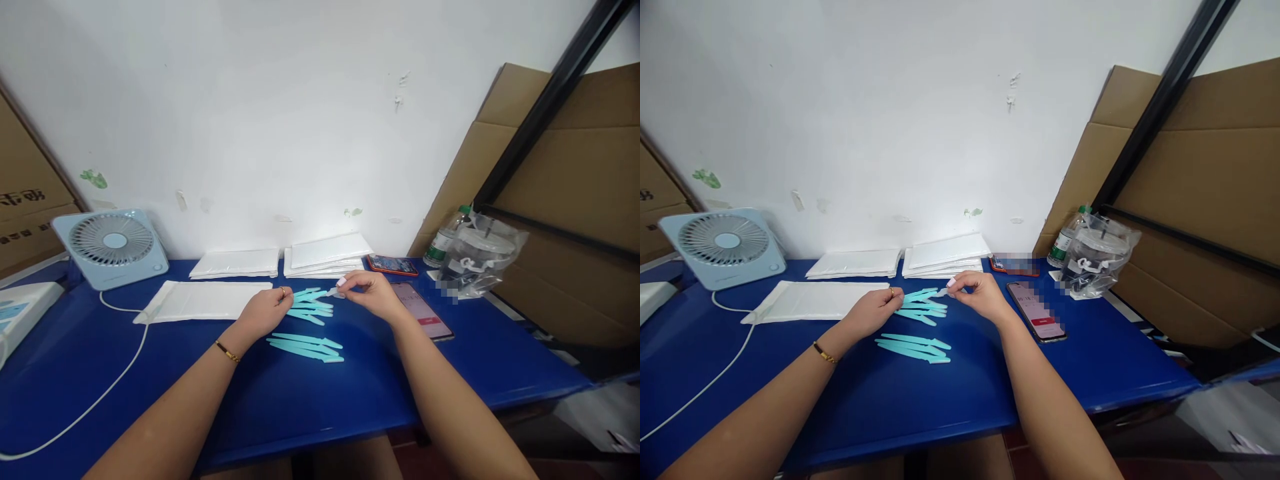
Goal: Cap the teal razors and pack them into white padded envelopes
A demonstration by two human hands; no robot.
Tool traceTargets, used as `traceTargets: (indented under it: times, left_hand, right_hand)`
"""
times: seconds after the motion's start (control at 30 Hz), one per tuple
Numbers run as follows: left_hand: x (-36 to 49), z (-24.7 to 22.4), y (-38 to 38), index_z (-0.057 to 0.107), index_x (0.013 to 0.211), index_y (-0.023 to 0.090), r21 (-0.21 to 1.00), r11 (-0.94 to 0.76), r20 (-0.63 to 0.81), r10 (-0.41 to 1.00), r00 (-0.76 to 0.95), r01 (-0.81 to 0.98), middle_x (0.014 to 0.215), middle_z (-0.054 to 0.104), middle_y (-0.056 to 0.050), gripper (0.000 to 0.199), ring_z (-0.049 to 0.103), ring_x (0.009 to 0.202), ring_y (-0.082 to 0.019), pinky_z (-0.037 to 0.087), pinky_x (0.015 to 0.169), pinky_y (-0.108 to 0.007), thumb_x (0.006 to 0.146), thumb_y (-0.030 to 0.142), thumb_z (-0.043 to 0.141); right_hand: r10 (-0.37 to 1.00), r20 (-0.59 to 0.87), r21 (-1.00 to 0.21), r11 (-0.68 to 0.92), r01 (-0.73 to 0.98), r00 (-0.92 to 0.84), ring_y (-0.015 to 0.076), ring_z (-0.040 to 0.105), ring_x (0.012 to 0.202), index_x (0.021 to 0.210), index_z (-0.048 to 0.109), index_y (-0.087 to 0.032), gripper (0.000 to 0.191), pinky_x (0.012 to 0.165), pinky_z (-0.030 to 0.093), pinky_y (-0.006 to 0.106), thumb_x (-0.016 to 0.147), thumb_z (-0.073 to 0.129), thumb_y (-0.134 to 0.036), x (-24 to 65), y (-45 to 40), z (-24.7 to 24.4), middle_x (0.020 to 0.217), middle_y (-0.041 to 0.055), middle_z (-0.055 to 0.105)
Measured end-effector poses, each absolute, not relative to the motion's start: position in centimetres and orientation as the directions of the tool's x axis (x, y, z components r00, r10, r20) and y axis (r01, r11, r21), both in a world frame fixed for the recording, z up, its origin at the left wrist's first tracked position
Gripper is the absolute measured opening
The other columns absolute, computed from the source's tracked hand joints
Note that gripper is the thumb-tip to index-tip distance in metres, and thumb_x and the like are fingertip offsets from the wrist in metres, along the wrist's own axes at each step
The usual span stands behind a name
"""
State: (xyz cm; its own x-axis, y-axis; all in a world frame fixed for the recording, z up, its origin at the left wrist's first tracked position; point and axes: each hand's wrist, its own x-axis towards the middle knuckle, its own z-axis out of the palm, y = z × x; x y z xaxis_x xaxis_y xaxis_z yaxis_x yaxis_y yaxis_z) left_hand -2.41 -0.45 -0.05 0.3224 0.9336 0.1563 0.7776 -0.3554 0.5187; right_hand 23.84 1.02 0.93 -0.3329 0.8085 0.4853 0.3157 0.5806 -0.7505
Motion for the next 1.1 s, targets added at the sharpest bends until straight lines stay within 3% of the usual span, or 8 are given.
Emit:
traceTargets:
  times: [0.47, 1.1]
  left_hand:
    - [-2.3, 0.2, -0.4, 0.045, 0.064, 0.022, 0.478, -0.354, 0.135, 0.934, 0.331, 0.804, 0.059, 0.05, 0.003, 0.03, 0.05, 0.061, -0.016, 0.03, 0.056, -0.026, 0.087, 0.036, 0.031]
    - [-2.5, -0.1, -0.3, 0.038, 0.063, 0.021, 0.544, -0.321, 0.133, 0.945, 0.298, 0.776, 0.058, 0.044, 0.003, 0.028, 0.044, 0.059, -0.014, 0.023, 0.054, -0.026, 0.086, 0.035, 0.033]
  right_hand:
    - [0.782, 0.489, -0.723, 0.612, 0.321, -0.387, 0.0176, 0.064, 0.081, 0.075, 0.072, -0.021, 0.005, 0.073, 0.051, 0.03, 0.072, 0.068, -0.021, 23.2, 1.0, 0.6, 0.086, 0.0057, 0.069]
    - [0.773, 0.533, -0.691, 0.632, 0.351, -0.344, 0.0175, 0.065, 0.079, 0.073, 0.073, -0.021, 0.005, 0.071, 0.051, 0.029, 0.071, 0.068, -0.02, 23.6, 1.1, 0.7, 0.084, 0.0053, 0.069]
